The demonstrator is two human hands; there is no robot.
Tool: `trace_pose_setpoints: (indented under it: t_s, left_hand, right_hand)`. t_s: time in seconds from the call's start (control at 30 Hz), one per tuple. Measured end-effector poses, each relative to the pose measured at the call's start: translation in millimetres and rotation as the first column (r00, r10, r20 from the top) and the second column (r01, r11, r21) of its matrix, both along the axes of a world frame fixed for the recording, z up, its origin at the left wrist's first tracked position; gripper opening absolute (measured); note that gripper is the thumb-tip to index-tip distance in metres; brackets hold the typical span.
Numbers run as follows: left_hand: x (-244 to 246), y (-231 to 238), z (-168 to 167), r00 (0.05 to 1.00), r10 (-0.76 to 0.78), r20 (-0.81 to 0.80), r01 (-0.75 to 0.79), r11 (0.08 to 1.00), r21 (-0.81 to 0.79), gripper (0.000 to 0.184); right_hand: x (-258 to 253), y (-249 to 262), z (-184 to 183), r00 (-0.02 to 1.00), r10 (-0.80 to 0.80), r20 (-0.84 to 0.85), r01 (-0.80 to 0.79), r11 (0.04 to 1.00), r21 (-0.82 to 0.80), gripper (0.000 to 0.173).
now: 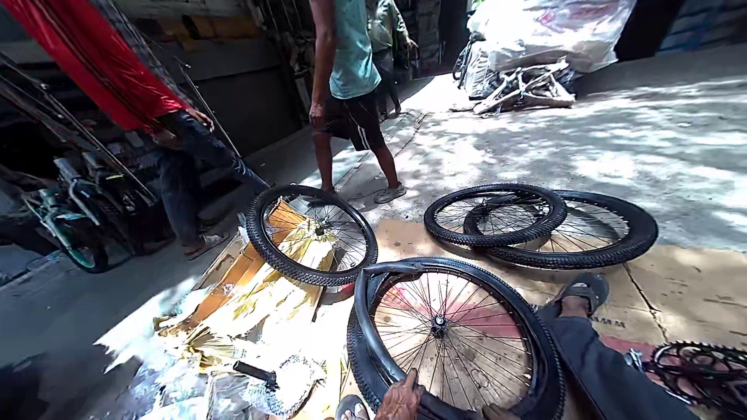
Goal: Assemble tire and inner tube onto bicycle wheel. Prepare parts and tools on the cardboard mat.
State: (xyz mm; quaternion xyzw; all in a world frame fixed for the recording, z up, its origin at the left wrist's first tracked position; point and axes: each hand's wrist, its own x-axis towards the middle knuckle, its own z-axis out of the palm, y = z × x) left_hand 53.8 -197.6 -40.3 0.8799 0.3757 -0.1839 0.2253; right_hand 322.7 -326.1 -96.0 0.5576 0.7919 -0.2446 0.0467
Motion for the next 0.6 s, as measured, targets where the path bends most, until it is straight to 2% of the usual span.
trace_pose_setpoints:
  t_s: [0.1,0.17,0.27,0.33,0.4,0.47,0.53,0.6]
  left_hand:
    - [9,1,9,0.978,-0.068,-0.199,0.062,0.997,-0.036,0.067]
    - [12,-10,11,0.949,-0.072,-0.308,0.052,0.996,-0.071,0.061]
    - [15,-19,-3,0.944,-0.057,-0.324,0.034,0.997,-0.076,0.071]
    - [10,-27,-15,0.956,-0.060,-0.286,0.027,0.993,-0.118,0.077]
    - [2,-34,-34,0.992,-0.018,-0.128,0.001,0.991,-0.133,0.077]
    - [-2,-34,-56,0.998,0.044,0.052,-0.040,0.996,-0.077,0.084]
    - [-5,-27,-45,0.997,0.071,0.036,-0.072,0.997,0.029,0.094]
    - [-22,-8,-33,0.993,0.076,-0.086,-0.068,0.993,0.095,0.108]
  right_hand:
    - [7,8,9,0.999,0.036,-0.030,-0.039,0.995,-0.095,0.086]
    - [3,5,9,0.998,0.054,-0.016,-0.056,0.986,-0.158,0.081]
    - [5,7,-1,0.997,0.072,-0.001,-0.071,0.983,-0.169,0.083]
    - [4,2,-2,0.998,0.054,0.021,-0.049,0.981,-0.189,0.075]
    - [6,-1,7,0.996,0.036,0.081,-0.013,0.964,-0.265,0.064]
    - [14,1,13,0.988,0.042,0.149,0.013,0.936,-0.351,0.051]
    - [28,5,9,0.980,0.017,0.197,0.061,0.920,-0.388,0.044]
    - [44,8,4,0.969,-0.035,0.244,0.126,0.921,-0.369,0.042]
